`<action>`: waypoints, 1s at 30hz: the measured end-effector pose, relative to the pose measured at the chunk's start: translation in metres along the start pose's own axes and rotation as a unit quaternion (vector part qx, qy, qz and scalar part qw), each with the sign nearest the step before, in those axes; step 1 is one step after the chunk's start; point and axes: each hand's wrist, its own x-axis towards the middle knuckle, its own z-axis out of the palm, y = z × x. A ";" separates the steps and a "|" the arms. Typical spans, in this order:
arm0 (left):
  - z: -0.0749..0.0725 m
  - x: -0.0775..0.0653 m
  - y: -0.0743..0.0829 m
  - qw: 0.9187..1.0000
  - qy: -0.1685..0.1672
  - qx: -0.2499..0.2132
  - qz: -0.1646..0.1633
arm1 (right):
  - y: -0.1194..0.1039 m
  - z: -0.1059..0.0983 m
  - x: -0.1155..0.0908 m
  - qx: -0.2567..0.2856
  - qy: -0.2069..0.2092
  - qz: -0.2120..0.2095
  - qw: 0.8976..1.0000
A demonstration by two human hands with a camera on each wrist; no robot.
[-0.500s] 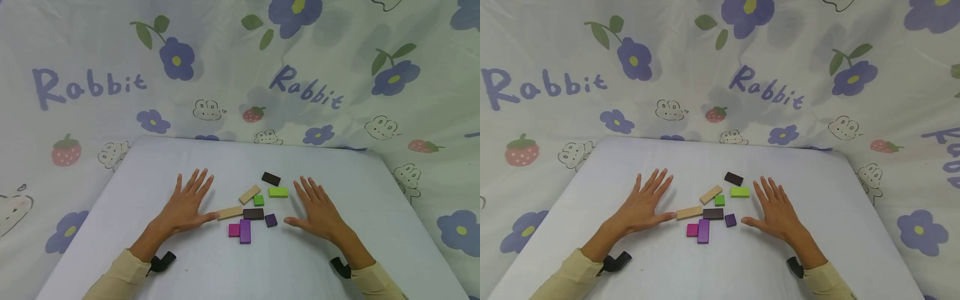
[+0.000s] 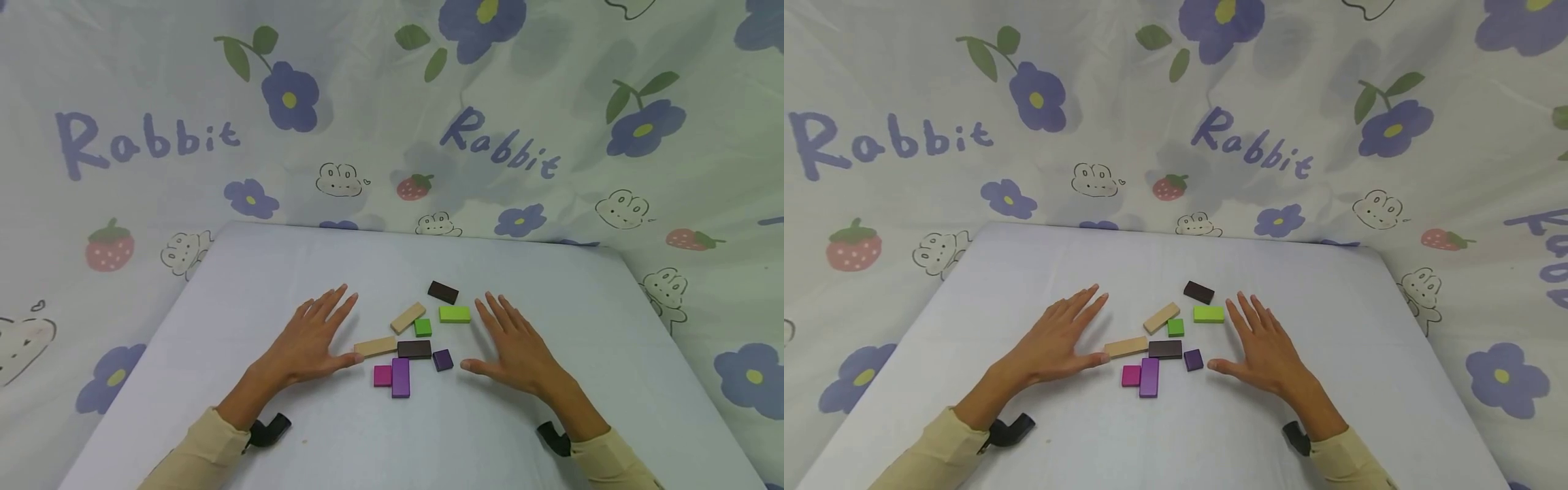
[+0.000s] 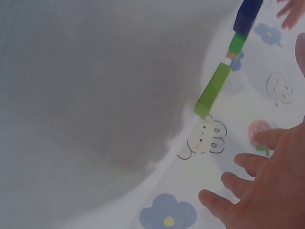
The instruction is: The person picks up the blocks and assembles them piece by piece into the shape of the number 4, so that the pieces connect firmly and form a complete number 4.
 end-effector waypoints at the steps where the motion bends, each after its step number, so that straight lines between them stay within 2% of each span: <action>1: 0.001 0.000 0.000 1.000 0.000 -0.003 0.001 | 0.000 0.000 0.000 0.001 -0.001 0.001 1.000; 14: 0.003 0.001 0.010 0.996 -0.047 -0.073 0.004 | -0.009 0.003 -0.002 0.052 -0.035 0.001 0.998; 20: 0.002 0.001 0.014 0.995 -0.067 -0.077 -0.002 | -0.012 0.001 -0.003 0.061 -0.047 -0.004 0.997; 30: 0.004 0.001 0.015 0.996 -0.061 -0.070 0.004 | -0.016 -0.003 -0.003 0.077 -0.069 0.000 0.995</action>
